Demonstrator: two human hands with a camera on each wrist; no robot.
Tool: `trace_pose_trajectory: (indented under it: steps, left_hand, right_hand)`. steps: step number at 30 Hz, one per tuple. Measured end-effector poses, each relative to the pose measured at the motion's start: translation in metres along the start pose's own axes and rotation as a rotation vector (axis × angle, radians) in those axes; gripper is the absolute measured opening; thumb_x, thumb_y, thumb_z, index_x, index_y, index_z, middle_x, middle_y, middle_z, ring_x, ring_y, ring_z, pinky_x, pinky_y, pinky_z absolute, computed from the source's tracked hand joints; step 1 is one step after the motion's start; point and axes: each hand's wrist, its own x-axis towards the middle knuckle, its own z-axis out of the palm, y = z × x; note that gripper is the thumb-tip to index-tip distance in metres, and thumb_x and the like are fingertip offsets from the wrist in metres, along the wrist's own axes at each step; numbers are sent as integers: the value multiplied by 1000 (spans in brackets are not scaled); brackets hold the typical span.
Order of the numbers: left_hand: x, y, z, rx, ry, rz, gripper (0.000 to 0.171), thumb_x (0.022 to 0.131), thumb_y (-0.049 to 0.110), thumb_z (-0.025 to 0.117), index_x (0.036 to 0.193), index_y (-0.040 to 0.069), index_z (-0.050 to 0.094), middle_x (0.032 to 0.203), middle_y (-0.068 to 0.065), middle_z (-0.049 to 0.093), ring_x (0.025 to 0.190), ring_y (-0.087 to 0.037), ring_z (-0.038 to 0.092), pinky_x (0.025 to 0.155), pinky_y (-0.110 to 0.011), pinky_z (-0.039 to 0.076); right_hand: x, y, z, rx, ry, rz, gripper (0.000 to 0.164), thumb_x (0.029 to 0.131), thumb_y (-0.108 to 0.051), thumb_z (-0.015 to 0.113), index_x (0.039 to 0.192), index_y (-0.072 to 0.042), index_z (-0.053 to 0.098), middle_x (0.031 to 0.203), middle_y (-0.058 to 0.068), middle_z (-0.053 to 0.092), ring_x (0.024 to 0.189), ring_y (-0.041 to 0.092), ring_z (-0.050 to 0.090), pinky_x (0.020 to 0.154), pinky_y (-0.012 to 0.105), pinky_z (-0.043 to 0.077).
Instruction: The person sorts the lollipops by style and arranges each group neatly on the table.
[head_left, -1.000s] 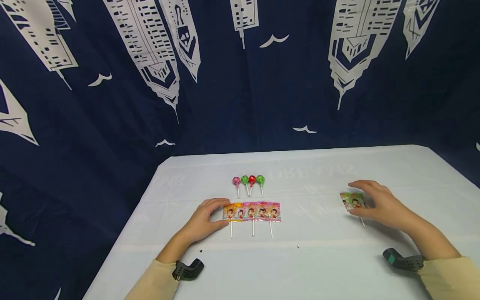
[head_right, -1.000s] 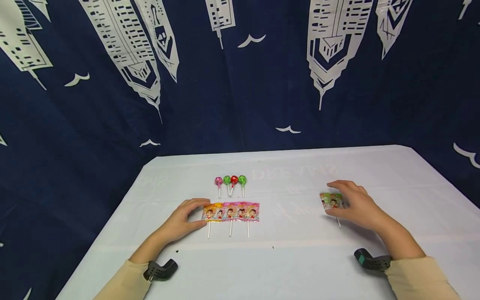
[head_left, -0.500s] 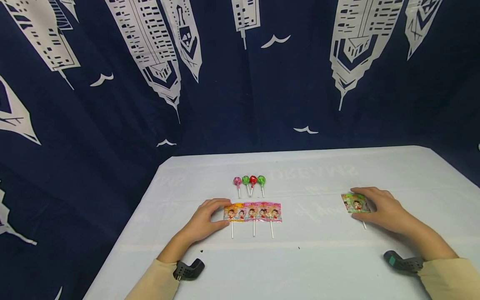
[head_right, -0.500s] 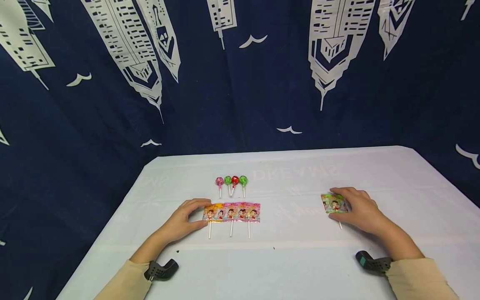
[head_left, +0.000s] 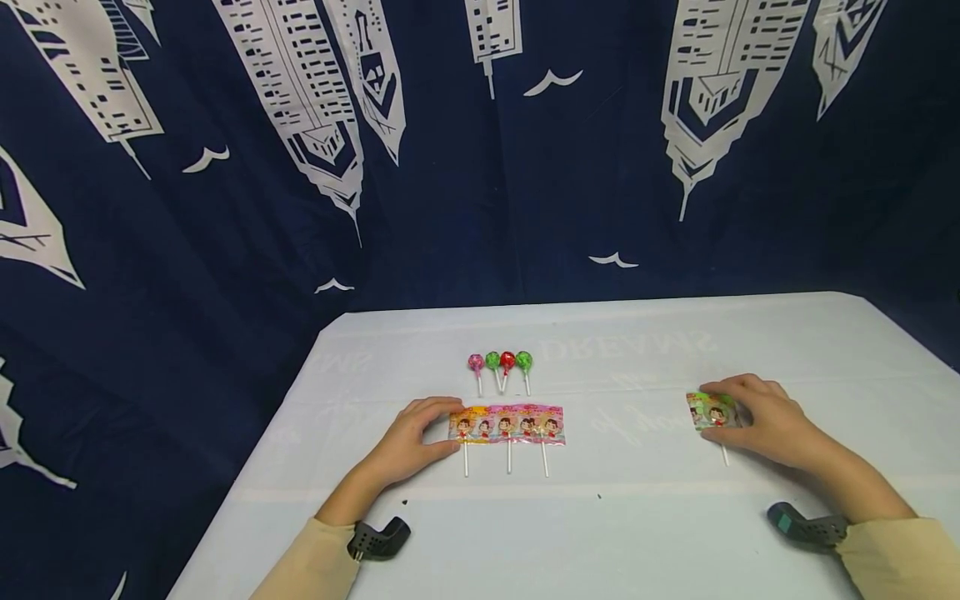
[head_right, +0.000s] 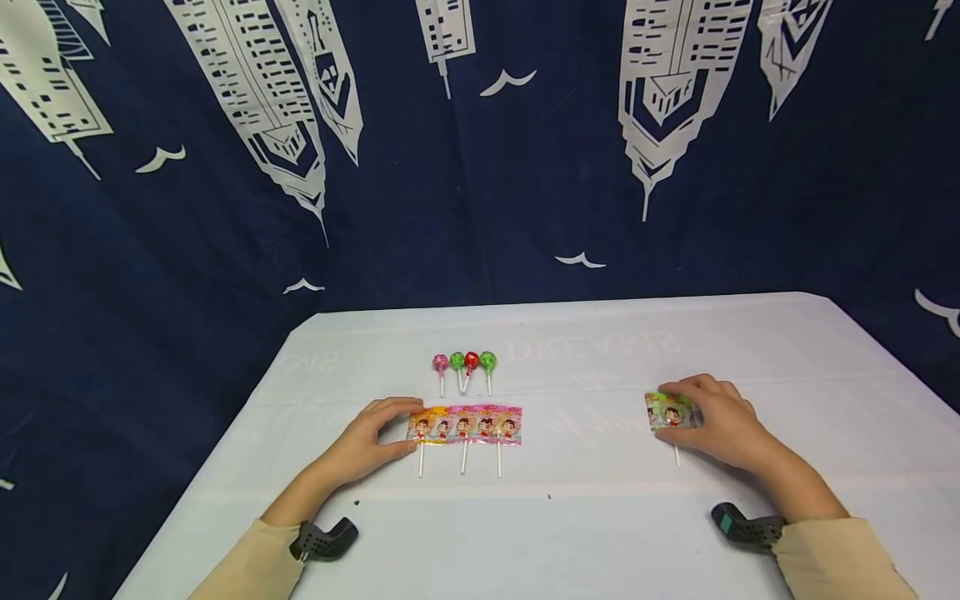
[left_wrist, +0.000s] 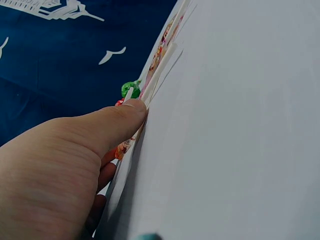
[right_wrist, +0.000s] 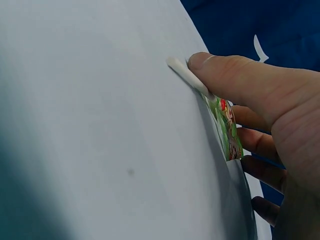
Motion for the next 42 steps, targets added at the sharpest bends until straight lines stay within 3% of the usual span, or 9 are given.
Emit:
trace_pose_trajectory:
  steps: [8,21,28,42]
  left_hand:
    - [1,0,0,5,-1,4,50,86,23,78,134,20,62,145,2,57,140,-27,44,117,-56,30]
    - [0,0,0,0,-5,-5,50,87,25,78,134,20,62,145,3,56,141,-27,43,117,-56,30]
    - [1,0,0,0,-3,-8,50,87,25,78,134,20,62,145,3,56,141,-26,44,117,-56,30]
    - [1,-1,0,-1,-7,-22,52,86,24,78,135,21,61,145,3,56,141,-25,43,118,-55,29]
  right_hand:
    - [0,1,2,-13,35,-7,65,77,-41,83,129,-8,61,124,23,57,107,42,49,80,57,39]
    - [1,-5,-1,26,19,-1,66,80,-42,82,132,-7,60,126,24,55,111,43,50,84,58,41]
    - [2,-18,-5,80,18,-32,67,80,-39,83,133,-5,59,127,23,54,116,46,47,89,66,42]
    - [14,-47,-3,111,24,-116,66,79,-38,84,132,-8,60,124,13,55,115,38,51,89,61,46]
